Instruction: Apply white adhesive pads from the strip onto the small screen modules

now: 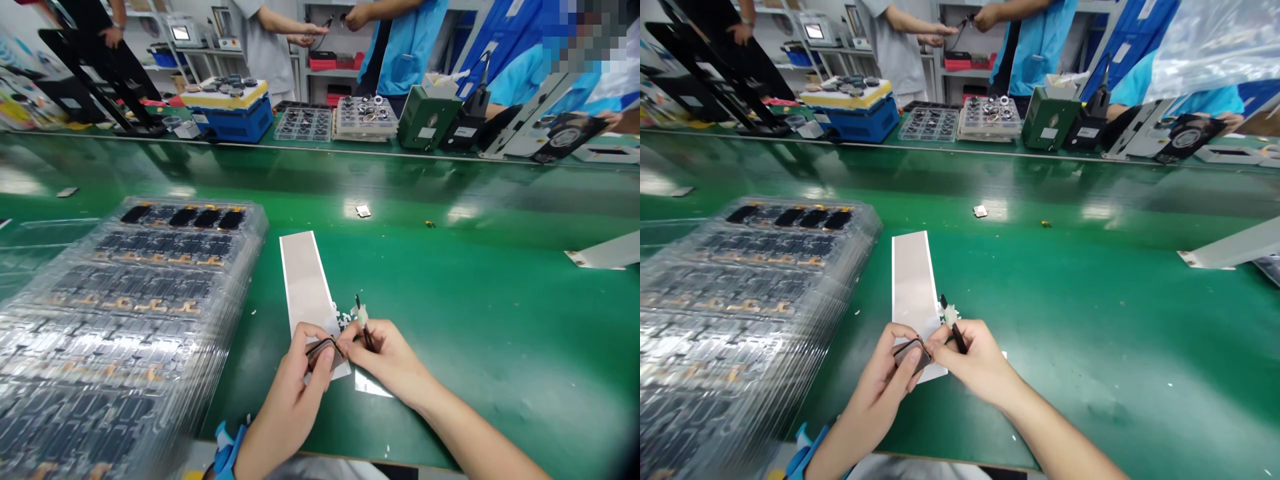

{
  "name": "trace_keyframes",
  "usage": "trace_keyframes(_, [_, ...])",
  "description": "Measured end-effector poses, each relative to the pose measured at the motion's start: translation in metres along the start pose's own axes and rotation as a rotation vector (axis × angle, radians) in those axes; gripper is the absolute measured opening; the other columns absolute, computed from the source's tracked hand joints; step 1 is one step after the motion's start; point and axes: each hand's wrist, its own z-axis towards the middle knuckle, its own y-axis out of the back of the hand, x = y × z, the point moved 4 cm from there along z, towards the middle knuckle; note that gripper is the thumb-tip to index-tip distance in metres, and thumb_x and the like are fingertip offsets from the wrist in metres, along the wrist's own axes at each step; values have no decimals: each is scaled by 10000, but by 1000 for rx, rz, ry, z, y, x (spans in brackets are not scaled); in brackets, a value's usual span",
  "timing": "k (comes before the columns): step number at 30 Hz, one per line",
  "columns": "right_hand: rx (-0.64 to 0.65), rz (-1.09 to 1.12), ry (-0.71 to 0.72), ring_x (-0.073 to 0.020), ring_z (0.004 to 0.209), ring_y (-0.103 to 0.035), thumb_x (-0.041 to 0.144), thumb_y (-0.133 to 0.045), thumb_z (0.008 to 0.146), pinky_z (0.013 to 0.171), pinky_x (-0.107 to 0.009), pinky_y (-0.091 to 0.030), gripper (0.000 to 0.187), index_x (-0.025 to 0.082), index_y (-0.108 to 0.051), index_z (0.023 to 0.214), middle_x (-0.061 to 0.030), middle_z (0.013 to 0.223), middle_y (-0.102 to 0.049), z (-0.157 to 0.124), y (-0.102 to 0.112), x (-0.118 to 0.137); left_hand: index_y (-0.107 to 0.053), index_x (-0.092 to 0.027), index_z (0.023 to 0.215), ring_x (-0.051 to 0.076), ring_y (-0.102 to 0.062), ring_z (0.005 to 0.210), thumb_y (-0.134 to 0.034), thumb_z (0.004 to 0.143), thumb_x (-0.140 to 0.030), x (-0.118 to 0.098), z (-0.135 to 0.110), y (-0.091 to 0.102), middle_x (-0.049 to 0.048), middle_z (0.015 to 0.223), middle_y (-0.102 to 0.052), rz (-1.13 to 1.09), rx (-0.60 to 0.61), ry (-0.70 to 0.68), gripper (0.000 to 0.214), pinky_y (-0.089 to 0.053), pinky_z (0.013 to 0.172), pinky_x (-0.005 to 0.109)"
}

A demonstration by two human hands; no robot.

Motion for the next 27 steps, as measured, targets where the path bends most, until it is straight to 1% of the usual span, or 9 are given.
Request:
trace_keyframes(3, [-40, -42, 49, -110, 557, -506, 550, -700, 784, 540, -242, -413, 409, 157, -656, 679, 3, 605, -597, -2, -1, 1, -386, -242, 1024, 114, -386, 620, -350, 1043, -441, -1, -1, -1, -55, 714, -407, -21, 10, 27, 203, -315, 570, 232])
trace_keyframes(6, [-57, -92, 109, -96, 513, -443, 522, -675, 818, 512, -240, -373, 377, 162, -656, 709, 16, 582, -564, -5, -2, 4, -379, -249, 1033, 121, -399, 652, -330, 1045, -451, -2, -2, -2, -52, 727, -416, -80, 38, 57, 208, -329, 599, 237])
trace_keyframes(8, [-64, -125, 125, -86, 500, -382, 513, -666, 826, 495, -234, -319, 370, 158, -657, 721, 35, 552, -507, -6, -2, 5, -379, -252, 1040, 125, -395, 663, -324, 1045, -458, -3, -2, -2, -51, 736, -418, -112, 59, 55, 213, -326, 601, 241])
trace_keyframes(11, [-89, -190, 133, -78, 506, -289, 481, -658, 834, 481, -234, -232, 350, 151, -663, 718, 64, 525, -385, -7, -1, 7, -379, -251, 1032, 126, -396, 667, -329, 1043, -462, -3, -2, -1, -51, 738, -419, -105, 57, 55, 217, -316, 596, 245])
trace_keyframes(13, [-99, -228, 153, -77, 511, -261, 433, -651, 845, 480, -236, -213, 313, 151, -662, 709, 72, 535, -337, -8, 0, 8, -375, -250, 1033, 126, -404, 668, -324, 1045, -459, -2, -2, -1, -51, 735, -423, -96, 53, 69, 215, -315, 596, 247])
trace_keyframes(19, [-115, -336, 258, -75, 503, -264, 290, -613, 862, 479, -234, -229, 219, 164, -652, 686, 79, 551, -289, -10, -1, 12, -375, -245, 1053, 127, -418, 665, -302, 1049, -456, -2, -4, -3, -48, 728, -432, -94, 50, 65, 223, -321, 594, 254])
trace_keyframes(22, [-122, -355, 283, -77, 505, -273, 280, -610, 865, 482, -233, -243, 233, 166, -639, 665, 78, 547, -285, -10, -1, 11, -376, -245, 1042, 125, -428, 670, -311, 1050, -445, -3, -3, -3, -46, 735, -440, -90, 49, 67, 210, -328, 599, 253])
trace_keyframes(27, [-116, -359, 275, -72, 506, -281, 286, -613, 873, 477, -230, -239, 231, 160, -646, 683, 72, 566, -321, -9, -1, 11, -371, -248, 1025, 121, -432, 673, -314, 1052, -434, -5, 0, -4, -48, 738, -449, -93, 59, 67, 197, -339, 608, 248])
